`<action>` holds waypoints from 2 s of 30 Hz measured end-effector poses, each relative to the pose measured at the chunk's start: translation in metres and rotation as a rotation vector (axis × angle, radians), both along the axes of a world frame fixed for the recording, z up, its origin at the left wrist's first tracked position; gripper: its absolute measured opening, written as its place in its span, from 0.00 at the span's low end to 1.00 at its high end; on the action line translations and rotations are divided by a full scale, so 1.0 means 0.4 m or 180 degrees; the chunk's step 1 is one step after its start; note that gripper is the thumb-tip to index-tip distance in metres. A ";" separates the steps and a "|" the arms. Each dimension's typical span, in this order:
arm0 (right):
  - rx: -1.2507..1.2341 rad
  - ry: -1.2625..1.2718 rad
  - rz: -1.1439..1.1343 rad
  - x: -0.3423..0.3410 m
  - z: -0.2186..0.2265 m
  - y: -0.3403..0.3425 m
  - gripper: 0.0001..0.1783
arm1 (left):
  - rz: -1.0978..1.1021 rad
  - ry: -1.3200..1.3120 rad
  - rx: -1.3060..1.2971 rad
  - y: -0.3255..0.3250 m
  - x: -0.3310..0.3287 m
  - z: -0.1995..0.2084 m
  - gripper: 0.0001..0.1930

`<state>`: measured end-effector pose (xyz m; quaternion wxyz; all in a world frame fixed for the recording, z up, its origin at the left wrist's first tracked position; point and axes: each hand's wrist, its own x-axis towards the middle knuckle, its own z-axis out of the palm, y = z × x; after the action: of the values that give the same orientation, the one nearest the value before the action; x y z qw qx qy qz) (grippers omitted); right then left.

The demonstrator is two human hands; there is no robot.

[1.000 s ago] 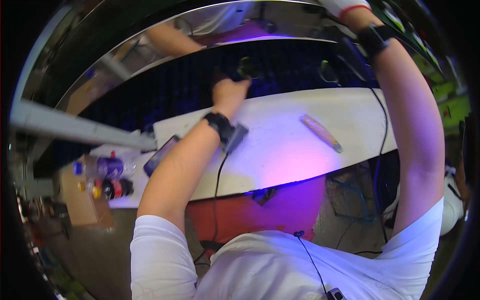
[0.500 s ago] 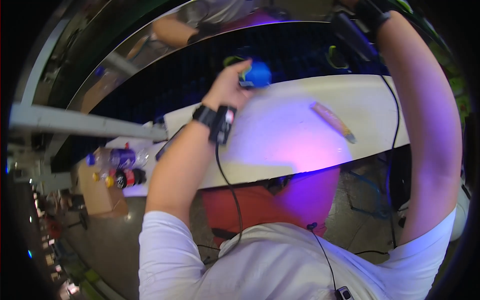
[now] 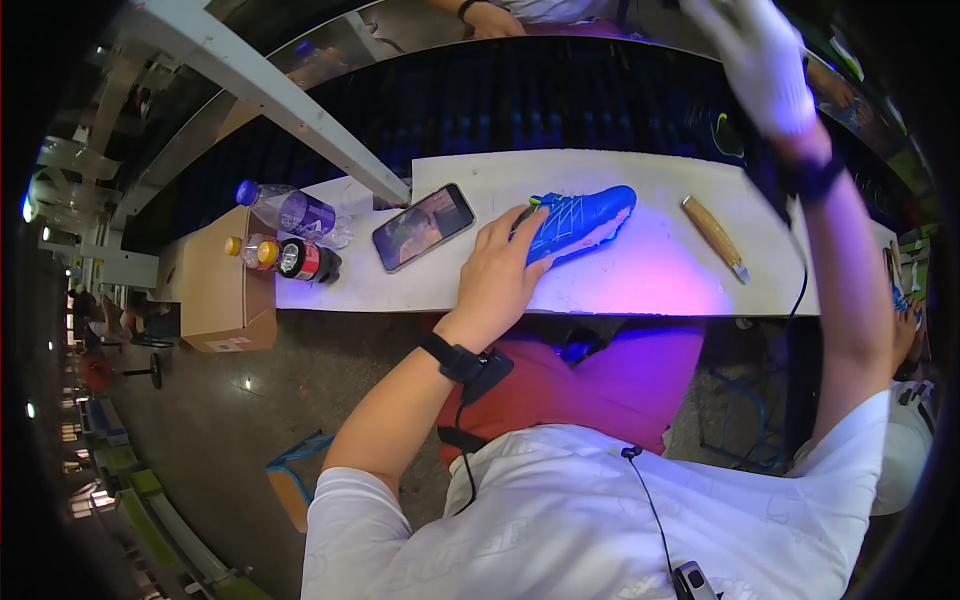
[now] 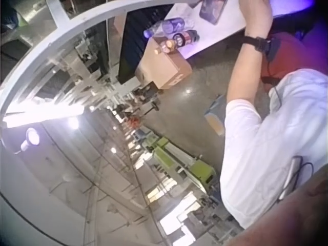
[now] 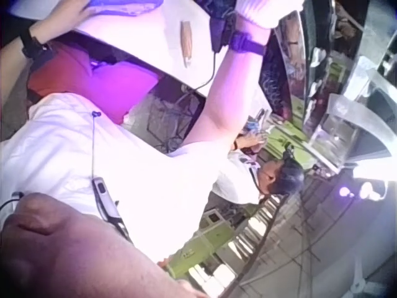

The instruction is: The worker is in a shoe manufacturing facility, assembling athletic shoes on a production line, using a handheld tool and their hands to secure soles and check the quality of blue and green shoes.

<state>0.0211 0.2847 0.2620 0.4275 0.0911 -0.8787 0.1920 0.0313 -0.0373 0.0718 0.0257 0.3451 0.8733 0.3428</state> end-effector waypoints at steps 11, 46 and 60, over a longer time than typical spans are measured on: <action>-0.0766 -0.1620 -0.0499 0.478 -0.161 -0.098 0.15 | -0.1328 0.0291 -0.1095 0.268 -0.088 0.067 0.23; -0.3940 -0.0725 0.1693 0.440 -0.390 -0.326 0.15 | -0.0883 -0.1220 0.2749 0.055 0.235 0.063 0.17; -0.3666 -0.0817 0.1677 0.465 -0.425 -0.325 0.21 | -0.0654 -0.1322 0.2821 0.034 0.256 0.043 0.19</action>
<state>0.2073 0.1545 0.0921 0.2380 0.0361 -0.6273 0.7407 0.1337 -0.0238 0.0892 0.0836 0.3316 0.5816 0.7381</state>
